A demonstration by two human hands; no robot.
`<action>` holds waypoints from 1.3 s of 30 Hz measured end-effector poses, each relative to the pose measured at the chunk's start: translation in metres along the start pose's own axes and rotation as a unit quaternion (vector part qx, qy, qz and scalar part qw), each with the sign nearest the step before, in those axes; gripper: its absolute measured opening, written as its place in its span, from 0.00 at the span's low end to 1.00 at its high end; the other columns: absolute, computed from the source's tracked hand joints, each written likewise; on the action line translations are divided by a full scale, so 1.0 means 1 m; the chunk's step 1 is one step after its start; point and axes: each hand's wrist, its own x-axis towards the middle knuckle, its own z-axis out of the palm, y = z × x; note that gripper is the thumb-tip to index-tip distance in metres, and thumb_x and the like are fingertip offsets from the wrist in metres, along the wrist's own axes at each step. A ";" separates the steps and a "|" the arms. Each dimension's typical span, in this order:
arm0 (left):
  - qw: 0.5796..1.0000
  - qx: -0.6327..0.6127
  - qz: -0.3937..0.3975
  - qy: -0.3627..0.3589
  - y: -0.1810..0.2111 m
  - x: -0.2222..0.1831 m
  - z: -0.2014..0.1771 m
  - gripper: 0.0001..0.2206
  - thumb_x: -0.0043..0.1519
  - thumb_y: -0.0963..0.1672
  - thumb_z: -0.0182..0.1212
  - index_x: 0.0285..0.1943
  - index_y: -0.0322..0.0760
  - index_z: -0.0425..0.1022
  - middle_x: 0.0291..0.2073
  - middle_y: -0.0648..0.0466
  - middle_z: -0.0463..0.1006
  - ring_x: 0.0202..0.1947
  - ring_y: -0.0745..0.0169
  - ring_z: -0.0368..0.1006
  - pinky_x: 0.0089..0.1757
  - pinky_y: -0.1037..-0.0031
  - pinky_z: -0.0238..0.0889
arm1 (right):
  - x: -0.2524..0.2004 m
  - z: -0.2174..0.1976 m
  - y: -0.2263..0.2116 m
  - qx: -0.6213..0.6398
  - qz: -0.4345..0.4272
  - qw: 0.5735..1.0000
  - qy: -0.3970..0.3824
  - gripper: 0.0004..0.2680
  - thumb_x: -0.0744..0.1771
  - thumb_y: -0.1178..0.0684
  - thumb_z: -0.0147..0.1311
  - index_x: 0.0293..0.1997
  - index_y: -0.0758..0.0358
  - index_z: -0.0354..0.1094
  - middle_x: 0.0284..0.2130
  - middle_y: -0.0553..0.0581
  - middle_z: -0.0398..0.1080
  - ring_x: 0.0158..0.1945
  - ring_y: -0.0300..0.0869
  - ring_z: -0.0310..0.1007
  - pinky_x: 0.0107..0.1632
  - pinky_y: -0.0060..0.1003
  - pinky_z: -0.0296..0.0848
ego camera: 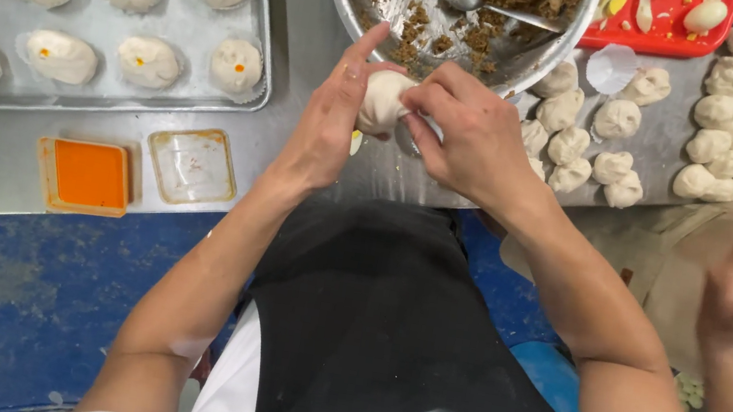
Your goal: The recorder prepares stuffed buns by flattening dough, adding filling and egg pieces, and sealing them into balls.
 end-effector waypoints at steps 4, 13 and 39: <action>0.999 -0.030 -0.015 0.034 -0.031 0.005 -0.002 0.35 0.73 0.60 0.31 0.74 0.30 0.61 0.51 0.48 0.79 0.47 0.64 0.77 0.45 0.74 0.75 | 0.005 0.006 -0.001 -0.024 -0.007 0.997 -0.070 0.07 0.65 0.58 0.64 0.43 0.63 0.71 0.37 0.56 0.69 0.38 0.50 0.74 0.38 0.44 0.72; 0.917 -0.326 -0.222 0.049 -0.010 0.018 -0.004 0.35 0.66 0.60 0.38 0.52 0.24 0.76 0.40 0.42 0.83 0.37 0.55 0.82 0.38 0.65 0.81 | 0.000 -0.002 -0.023 0.048 -0.019 0.998 -0.034 0.21 0.65 0.57 0.66 0.63 0.71 0.63 0.57 0.65 0.67 0.58 0.57 0.71 0.59 0.49 0.71; 0.920 -0.159 -0.358 -0.030 -0.111 -0.030 -0.014 0.45 0.59 0.67 0.29 0.82 0.46 0.39 0.77 0.38 0.48 0.75 0.37 0.47 0.64 0.37 0.46 | -0.119 0.099 0.059 0.133 0.316 0.938 0.048 0.17 0.63 0.57 0.66 0.58 0.64 0.70 0.48 0.63 0.76 0.50 0.51 0.80 0.51 0.39 0.75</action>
